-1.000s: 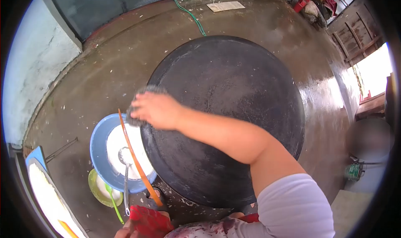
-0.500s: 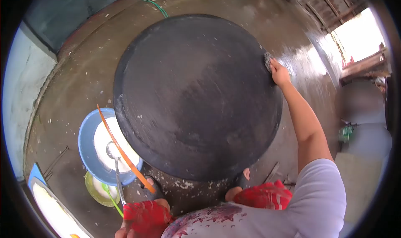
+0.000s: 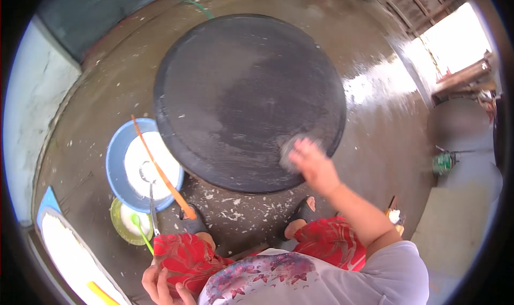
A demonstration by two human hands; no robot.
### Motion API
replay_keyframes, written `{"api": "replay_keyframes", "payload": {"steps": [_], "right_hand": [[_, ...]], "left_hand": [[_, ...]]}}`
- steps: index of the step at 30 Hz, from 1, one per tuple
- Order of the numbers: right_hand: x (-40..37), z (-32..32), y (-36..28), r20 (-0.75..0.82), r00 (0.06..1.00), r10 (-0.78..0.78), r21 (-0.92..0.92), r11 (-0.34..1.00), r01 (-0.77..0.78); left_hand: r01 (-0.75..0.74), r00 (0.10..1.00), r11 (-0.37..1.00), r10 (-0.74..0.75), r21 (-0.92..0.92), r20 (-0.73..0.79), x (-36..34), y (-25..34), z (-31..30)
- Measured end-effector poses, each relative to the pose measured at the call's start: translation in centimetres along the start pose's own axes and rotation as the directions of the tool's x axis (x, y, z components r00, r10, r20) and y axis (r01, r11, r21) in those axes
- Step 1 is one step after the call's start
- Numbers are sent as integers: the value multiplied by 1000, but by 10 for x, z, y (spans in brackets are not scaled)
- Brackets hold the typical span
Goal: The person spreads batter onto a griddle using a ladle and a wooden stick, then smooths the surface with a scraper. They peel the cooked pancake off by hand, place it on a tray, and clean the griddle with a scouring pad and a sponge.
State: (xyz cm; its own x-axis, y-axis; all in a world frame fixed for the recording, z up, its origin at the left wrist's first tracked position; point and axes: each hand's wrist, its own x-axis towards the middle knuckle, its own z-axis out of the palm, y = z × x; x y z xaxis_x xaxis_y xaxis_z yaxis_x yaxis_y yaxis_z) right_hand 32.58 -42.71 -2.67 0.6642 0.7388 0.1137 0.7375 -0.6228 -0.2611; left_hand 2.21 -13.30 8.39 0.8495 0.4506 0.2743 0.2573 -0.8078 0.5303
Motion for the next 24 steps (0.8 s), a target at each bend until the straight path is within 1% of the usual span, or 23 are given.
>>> {"api": "replay_keyframes", "payload": {"steps": [2, 3, 4, 5, 6, 7, 8, 9, 10, 11, 12, 14, 16, 18, 19, 20, 22, 23, 24], "right_hand": [[46, 6, 60, -207, 977, 59, -55, 996, -72], [75, 24, 101, -220, 854, 471, 629, 738, -245], [108, 16, 128, -311, 913, 265, -32, 957, -289], [145, 20, 153, -282, 906, 314, -18, 943, -333], [186, 28, 160, -256, 913, 317, -68, 936, -344], [223, 33, 135, -249, 926, 283, -90, 946, -313], [256, 40, 99, -188, 953, 237, -84, 963, -256], [278, 52, 59, -185, 974, 130, -120, 981, -154], [297, 70, 21, -143, 989, 29, -103, 994, -44], [305, 87, -22, -165, 986, -28, -28, 999, 24], [313, 104, -56, -137, 981, -135, 1, 991, 137], [304, 117, -122, -68, 970, -234, 126, 962, 241], [272, 121, -158, -38, 960, -278, 250, 927, 278], [226, 119, -163, -119, 917, -380, 314, 862, 398], [199, 114, -159, -144, 917, -372, 328, 857, 398], [169, 106, -152, -167, 918, -359, 340, 853, 395], [104, 79, -131, -183, 926, -330, 263, 891, 370], [72, 65, -118, -179, 948, -263, 269, 914, 304], [41, 50, -101, -177, 965, -195, 274, 932, 238]], "left_hand": [[52, 999, 998, -52, 47, -9, -3, -1, -2], [41, 999, 999, -41, 23, -22, -2, -1, -2], [28, 999, 1000, -28, -2, -36, -1, 0, -3], [31, 999, 999, -30, 21, -17, 1, 5, -4], [21, 999, 1000, -20, 13, -37, 1, 8, -3], [32, 998, 999, -31, 14, -53, -4, 8, 0], [37, 997, 999, -36, 11, -69, -10, 8, 5], [47, 996, 999, -45, 24, -78, -12, 7, 6], [41, 994, 999, -43, -16, -98, -12, 6, 6], [30, 992, 998, -36, -57, -119, -12, 5, 7], [30, 991, 998, -36, -47, -128, -14, 5, 7], [8, 998, 999, -11, -34, -68, -18, 6, 6], [5, 996, 999, -8, -34, -84, -19, 10, 4], [28, 992, 998, -35, -61, -118, -27, 10, 3], [45, 983, 994, -61, -95, -173, -32, 9, 5], [35, 985, 994, -52, -105, -164, -37, 7, 4], [6, 981, 997, -20, -75, -193, -42, 2, 1], [24, 981, 997, -38, -75, -190, -45, 1, 0], [5, 983, 996, -21, -89, -182, -47, 0, -1]]}}
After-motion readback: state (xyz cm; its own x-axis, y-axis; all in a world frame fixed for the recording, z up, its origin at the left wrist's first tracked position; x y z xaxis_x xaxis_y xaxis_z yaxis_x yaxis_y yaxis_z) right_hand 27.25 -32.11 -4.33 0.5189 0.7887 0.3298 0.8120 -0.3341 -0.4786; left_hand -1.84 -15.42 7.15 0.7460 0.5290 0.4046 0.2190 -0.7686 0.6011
